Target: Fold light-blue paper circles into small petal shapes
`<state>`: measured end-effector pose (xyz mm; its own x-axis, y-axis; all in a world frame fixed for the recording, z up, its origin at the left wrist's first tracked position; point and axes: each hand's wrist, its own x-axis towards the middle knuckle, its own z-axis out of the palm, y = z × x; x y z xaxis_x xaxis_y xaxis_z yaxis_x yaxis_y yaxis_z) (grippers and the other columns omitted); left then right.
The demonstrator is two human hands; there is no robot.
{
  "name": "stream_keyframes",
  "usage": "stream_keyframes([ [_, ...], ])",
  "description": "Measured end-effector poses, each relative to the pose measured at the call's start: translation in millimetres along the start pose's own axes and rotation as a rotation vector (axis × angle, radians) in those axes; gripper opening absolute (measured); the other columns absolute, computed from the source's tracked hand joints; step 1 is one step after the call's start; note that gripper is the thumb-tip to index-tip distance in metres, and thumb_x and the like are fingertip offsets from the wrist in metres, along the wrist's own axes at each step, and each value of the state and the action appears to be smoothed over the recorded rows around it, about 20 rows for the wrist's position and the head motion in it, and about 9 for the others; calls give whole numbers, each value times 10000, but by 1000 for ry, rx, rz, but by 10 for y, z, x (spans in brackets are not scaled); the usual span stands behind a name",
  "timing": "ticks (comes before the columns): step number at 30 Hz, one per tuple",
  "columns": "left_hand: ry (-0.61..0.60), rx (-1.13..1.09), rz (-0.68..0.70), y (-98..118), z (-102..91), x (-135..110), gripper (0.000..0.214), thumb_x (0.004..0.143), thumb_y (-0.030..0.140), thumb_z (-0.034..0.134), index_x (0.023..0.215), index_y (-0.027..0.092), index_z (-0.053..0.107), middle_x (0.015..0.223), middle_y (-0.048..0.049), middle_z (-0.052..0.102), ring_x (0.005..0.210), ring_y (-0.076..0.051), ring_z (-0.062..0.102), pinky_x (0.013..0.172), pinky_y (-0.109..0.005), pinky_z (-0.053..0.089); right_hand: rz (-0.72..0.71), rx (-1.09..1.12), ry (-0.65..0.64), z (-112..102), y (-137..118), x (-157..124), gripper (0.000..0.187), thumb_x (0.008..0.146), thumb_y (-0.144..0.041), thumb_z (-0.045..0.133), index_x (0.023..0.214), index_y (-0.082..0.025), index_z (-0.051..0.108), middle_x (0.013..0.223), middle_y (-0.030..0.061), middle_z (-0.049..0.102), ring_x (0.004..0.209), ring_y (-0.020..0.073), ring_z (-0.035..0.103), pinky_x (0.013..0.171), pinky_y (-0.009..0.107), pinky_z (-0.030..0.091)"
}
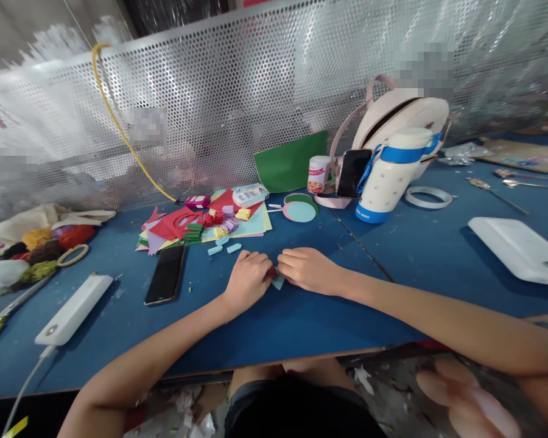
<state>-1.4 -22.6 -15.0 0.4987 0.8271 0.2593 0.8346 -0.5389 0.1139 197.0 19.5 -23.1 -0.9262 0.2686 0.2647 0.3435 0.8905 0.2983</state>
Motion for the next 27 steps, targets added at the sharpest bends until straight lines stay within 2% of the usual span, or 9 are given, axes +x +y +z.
stream_keyframes([
  [5, -100, -141, -132, -14, -61, 83, 134, 814, 71, 686, 802, 204, 698, 865, -14, 740, 868, -213, 664, 795, -354, 396, -4, 32, -15, -24, 13, -8, 171, 973, -85, 490, 906, -159, 629, 855, 73, 642, 834, 222, 555, 657, 329, 392],
  [11, -134, -134, -126, 5, -85, 113, 95, 837, 108, 691, 806, 196, 708, 839, -11, 742, 859, -211, 664, 810, -355, 398, 253, 394, -15, -63, 74, -2, 133, 951, -127, 577, 867, -194, 656, 871, 36, 672, 845, 186, 614, 667, 285, 413],
  [15, -77, -51, -13, 7, -53, 85, 126, 849, 71, 671, 799, 186, 684, 838, -17, 727, 871, -208, 643, 818, -357, 389, 407, 603, -32, -62, 111, 12, 130, 890, -87, 627, 853, -202, 677, 888, 20, 699, 832, 177, 648, 670, 269, 420],
  [19, -9, 96, 149, -19, -9, 51, 121, 891, 84, 635, 805, 168, 648, 845, -38, 694, 864, -213, 610, 809, -365, 389, 496, 697, -68, -41, 120, 33, 147, 831, -48, 671, 822, -194, 692, 856, 14, 709, 810, 178, 655, 662, 264, 411],
  [24, 62, 241, 341, -59, 13, 30, 182, 974, 113, 515, 833, 153, 622, 848, -67, 646, 850, -220, 567, 826, -381, 390, 517, 657, -65, -63, 74, 49, 143, 820, -44, 685, 813, -186, 702, 850, 25, 709, 827, 187, 658, 665, 267, 417],
  [27, 69, 256, 388, -86, 17, 33, 173, 974, 110, 508, 851, 152, 621, 869, -73, 644, 858, -223, 562, 840, -387, 387, 530, 601, -72, -86, 45, 55, 136, 822, -49, 701, 826, -185, 710, 877, 34, 713, 863, 201, 661, 679, 277, 425],
])
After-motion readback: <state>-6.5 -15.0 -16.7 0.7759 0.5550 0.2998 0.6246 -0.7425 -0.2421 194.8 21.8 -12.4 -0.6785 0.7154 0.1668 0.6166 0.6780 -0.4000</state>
